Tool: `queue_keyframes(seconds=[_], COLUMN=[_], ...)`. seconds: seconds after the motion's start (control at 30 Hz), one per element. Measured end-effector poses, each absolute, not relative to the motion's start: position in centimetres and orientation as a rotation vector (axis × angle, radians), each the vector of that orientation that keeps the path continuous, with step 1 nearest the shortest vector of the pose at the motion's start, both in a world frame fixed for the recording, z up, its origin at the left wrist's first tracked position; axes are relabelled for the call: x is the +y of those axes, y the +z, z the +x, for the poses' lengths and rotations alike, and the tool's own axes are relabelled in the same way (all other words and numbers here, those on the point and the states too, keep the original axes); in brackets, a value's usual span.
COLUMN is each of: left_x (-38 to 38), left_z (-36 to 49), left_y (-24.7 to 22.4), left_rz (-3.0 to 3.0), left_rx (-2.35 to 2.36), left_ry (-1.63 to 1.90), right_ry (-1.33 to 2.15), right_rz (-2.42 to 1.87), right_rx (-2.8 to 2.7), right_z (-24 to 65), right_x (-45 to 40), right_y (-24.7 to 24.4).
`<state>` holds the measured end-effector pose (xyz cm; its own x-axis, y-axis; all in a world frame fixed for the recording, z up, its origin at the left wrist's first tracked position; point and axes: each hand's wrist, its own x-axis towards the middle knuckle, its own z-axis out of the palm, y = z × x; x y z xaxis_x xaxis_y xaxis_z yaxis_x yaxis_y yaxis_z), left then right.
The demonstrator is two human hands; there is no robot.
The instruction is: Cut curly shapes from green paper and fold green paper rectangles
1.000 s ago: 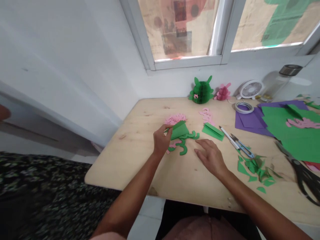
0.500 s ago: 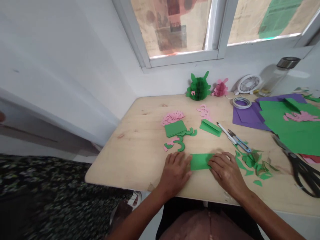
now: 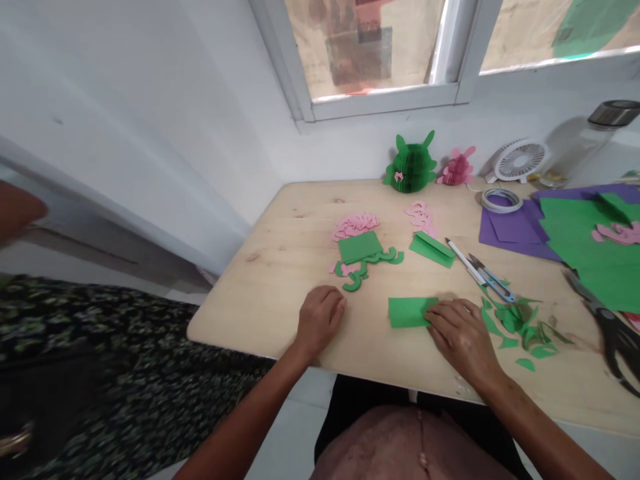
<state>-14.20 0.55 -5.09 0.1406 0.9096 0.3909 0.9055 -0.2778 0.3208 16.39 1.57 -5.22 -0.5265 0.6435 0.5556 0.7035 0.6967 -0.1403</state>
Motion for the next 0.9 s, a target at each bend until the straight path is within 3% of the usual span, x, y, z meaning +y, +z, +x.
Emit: queue_keyframes(seconds=[0.23, 0.63, 0.9], left_x=[2.1, 3.8, 5.5], left_z=[-12.5, -14.1, -15.2], left_y=[-5.5, -4.5, -4.3], left_rz=[2.243, 2.393, 2.355], left_rx=[2.15, 1.911, 2.059], left_ry=[0.788, 0.582, 0.585], right_ry=[-0.167, -0.116, -0.113], right_rz=[-0.997, -1.014, -1.029], right_rx=[-2.316, -2.313, -2.333], right_z=[16.6, 16.5, 16.5], right_x=[1.7, 1.7, 1.6], right_y=[-5.2, -5.3, -4.9])
